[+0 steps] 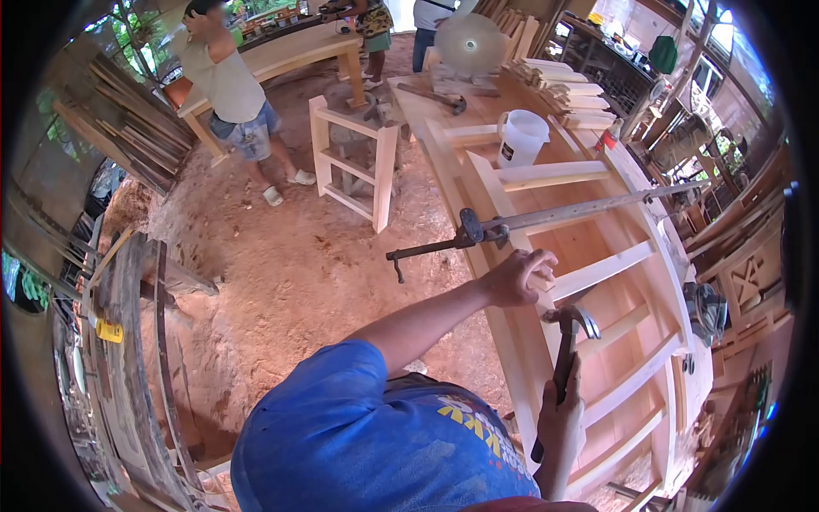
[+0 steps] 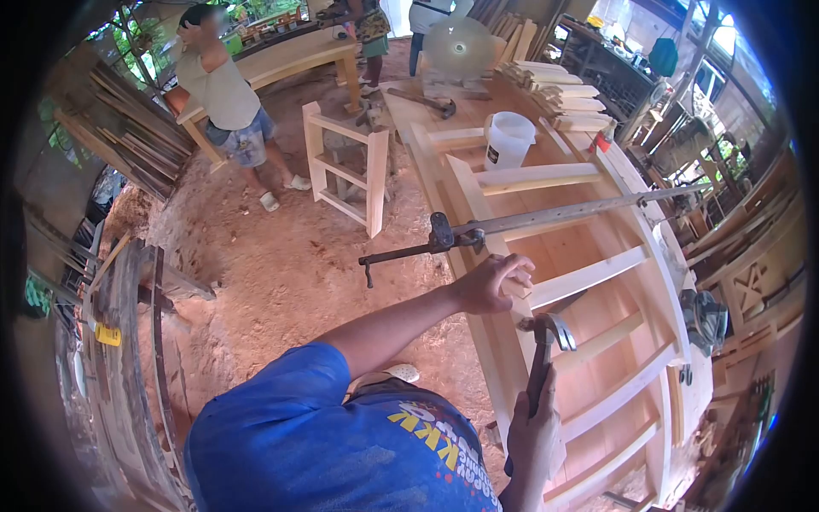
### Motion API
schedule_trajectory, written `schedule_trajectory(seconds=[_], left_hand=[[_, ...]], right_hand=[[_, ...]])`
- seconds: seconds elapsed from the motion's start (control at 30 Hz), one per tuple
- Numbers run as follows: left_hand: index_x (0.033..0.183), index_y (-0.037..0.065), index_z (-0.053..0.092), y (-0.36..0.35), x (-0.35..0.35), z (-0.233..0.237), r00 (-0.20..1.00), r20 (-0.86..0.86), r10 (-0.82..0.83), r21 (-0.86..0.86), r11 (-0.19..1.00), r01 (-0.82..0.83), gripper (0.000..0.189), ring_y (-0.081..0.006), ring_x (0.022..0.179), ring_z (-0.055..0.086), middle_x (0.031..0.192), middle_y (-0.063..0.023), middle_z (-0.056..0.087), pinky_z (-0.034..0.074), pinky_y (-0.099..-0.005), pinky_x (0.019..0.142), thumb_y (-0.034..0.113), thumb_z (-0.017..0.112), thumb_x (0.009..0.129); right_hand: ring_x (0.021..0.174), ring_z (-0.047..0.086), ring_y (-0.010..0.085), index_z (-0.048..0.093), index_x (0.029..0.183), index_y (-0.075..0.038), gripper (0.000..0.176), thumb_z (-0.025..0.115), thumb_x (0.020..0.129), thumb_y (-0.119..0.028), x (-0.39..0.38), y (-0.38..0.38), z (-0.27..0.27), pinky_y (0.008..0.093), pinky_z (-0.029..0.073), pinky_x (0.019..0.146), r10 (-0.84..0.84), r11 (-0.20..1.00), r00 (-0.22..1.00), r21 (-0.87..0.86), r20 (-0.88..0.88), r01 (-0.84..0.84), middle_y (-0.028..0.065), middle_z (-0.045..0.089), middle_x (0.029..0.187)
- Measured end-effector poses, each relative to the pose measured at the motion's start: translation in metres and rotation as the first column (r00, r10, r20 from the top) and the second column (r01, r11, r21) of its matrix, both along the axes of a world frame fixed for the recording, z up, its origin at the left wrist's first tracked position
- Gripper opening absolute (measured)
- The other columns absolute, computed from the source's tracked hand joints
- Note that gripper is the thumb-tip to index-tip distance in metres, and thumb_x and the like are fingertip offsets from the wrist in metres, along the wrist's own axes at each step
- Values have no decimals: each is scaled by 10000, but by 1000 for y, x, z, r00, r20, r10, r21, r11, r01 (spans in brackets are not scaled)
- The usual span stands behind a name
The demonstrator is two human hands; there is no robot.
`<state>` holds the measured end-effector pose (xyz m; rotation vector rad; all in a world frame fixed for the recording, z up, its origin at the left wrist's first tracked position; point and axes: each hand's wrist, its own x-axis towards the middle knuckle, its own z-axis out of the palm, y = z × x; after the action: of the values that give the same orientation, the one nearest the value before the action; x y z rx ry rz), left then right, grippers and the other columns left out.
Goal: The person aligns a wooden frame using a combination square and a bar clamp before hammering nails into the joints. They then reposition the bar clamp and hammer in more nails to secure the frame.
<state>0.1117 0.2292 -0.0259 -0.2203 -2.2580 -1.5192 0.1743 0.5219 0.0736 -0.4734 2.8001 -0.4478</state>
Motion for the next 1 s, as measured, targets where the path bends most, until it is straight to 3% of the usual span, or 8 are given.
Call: schedule_trajectory(seconds=[0.2, 0.33, 0.43, 0.57, 0.7, 0.83, 0.9, 1.0], left_hand=[[1205, -4, 625, -3, -8, 1, 977, -132, 168, 51, 985, -163, 364, -257, 1086, 734, 1093, -165, 754, 600, -377, 817, 59, 697, 854], [979, 33, 719, -14, 10, 60, 960, -91, 264, -41, 962, -268, 74, -269, 920, 766, 914, -134, 759, 595, -406, 774, 91, 717, 934], [952, 53, 722, -28, 6, 79, 865, -204, 459, -119, 865, -487, 38, -302, 832, 764, 866, -124, 755, 592, -416, 749, 88, 711, 943], [940, 61, 694, -51, 1, 88, 780, -185, 598, -212, 750, -626, 99, -327, 838, 751, 877, -122, 755, 582, -440, 737, 152, 733, 945], [921, 60, 670, -62, -6, 74, 743, 9, 669, -415, 679, -606, 286, -336, 869, 739, 936, -133, 747, 577, -471, 756, 330, 765, 939], [1225, 63, 668, -60, -12, 64, 731, 147, 666, -563, 664, -492, 541, -375, 1141, 689, 1194, -203, 713, 552, -492, 958, 505, 730, 921], [1355, 74, 622, -61, -15, 72, 747, 377, 548, -568, 774, -281, 649, -391, 1233, 647, 1284, -198, 694, 517, -499, 1037, 549, 702, 921], [1361, 90, 605, -59, -16, 64, 744, 331, 581, -741, 648, -176, 638, -374, 1233, 654, 1294, -165, 701, 527, -500, 1048, 518, 742, 908]], right_hand=[[1004, 727, 456, 316, 1646, -217, 669, 553, 1032, -339, -1, 0, -2, 563, 552, 789, 12, 999, 1000, -39, 0, -12, 238, 749, 1137], [998, 729, 453, 324, 1645, -217, 669, 558, 1030, -341, -2, 1, -10, 564, 551, 783, 27, 995, 999, -96, -35, -30, 234, 754, 1123], [997, 732, 445, 328, 1644, -222, 673, 563, 1026, -345, -3, 2, -6, 567, 551, 778, 27, 998, 999, -60, -28, -29, 229, 756, 1112], [1007, 730, 438, 327, 1646, -234, 684, 571, 1018, -350, -4, -2, 3, 572, 552, 776, -6, 1000, 999, -26, 43, 7, 222, 755, 1111], [1021, 725, 437, 307, 1654, -253, 712, 586, 1005, -349, -6, -3, 5, 569, 552, 797, -4, 1000, 998, -8, 61, 5, 219, 749, 1133], [1043, 722, 424, 291, 1657, -264, 738, 601, 993, -344, -13, 8, -13, 544, 553, 848, 65, 996, 998, -52, -10, -66, 205, 738, 1189], [1056, 721, 415, 281, 1659, -267, 754, 609, 984, -340, -11, 1, 0, 527, 553, 877, -15, 1000, 995, -1, 98, 15, 190, 732, 1220], [986, 745, 356, 284, 1664, -235, 753, 626, 995, -279, -13, -7, 16, 460, 570, 836, -56, 986, 964, -138, 258, 94, 185, 744, 1134]])
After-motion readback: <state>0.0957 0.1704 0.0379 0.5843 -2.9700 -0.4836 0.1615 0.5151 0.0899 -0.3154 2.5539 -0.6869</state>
